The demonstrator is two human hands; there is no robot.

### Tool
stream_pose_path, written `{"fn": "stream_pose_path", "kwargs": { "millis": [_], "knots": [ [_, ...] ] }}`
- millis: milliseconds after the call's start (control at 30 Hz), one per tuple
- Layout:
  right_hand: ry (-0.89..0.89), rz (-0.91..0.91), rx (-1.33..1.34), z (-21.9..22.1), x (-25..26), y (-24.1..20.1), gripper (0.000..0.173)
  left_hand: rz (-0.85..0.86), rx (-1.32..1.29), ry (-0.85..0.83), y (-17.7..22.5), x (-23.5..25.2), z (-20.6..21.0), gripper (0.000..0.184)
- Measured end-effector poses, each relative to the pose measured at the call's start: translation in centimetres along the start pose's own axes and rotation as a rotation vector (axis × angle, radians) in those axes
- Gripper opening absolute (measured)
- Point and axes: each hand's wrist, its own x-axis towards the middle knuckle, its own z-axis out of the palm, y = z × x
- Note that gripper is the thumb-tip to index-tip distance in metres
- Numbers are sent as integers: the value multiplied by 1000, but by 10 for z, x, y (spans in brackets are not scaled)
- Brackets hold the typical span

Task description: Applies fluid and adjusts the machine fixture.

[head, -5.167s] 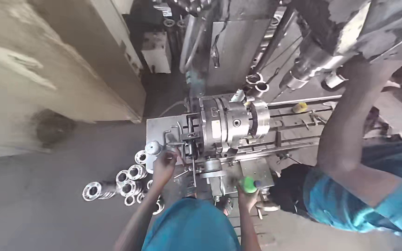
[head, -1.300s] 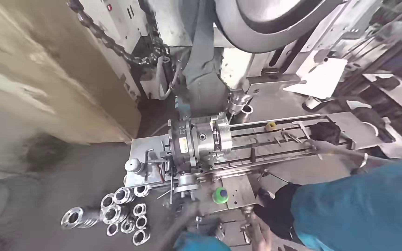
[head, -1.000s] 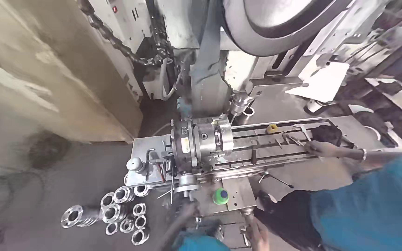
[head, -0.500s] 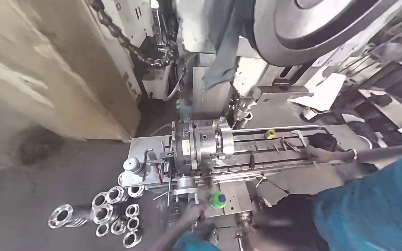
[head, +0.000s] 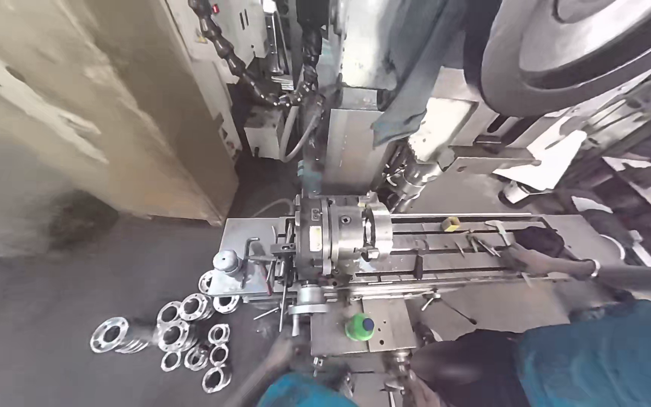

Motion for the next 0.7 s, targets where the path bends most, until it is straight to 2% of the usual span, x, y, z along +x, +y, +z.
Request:
{"fn": "stream_pose_path", "kwargs": {
  "millis": [100,133,200,267,333,400,433,500,567,600,700],
  "knots": [
    [-14,19,-16,-6,-2,2,35,-15,-132,-122,4,16,63,14],
    [-18,22,-19,-3,-1,2,34,-21,-106,-107,-9,32,65,18],
    [-25,40,-12,0,-3,-1,33,-36,-62,-46,-35,40,29,26],
    [-25,37,-22,-1,-1,-8,33,26,-191,-36,-27,20,1,15],
    [-39,24,-37,-4,-2,-3,34,44,-297,-115,-4,2,23,10],
    [-55,32,-30,-8,-2,3,36,83,-321,-98,-14,24,64,10],
    [-53,37,-16,-5,-1,4,36,92,-266,-48,-26,38,64,13],
    [-50,40,-1,-6,1,-1,35,22,-185,31,-37,38,32,21],
    [-28,46,-40,0,2,-2,31,70,-217,33,-24,11,-2,10],
    [10,65,-95,3,-3,-1,28,93,-236,-35,-16,1,-2,9],
    [43,159,-223,-3,-12,-12,30,189,-204,-233,-5,26,64,13]
  ]
}}
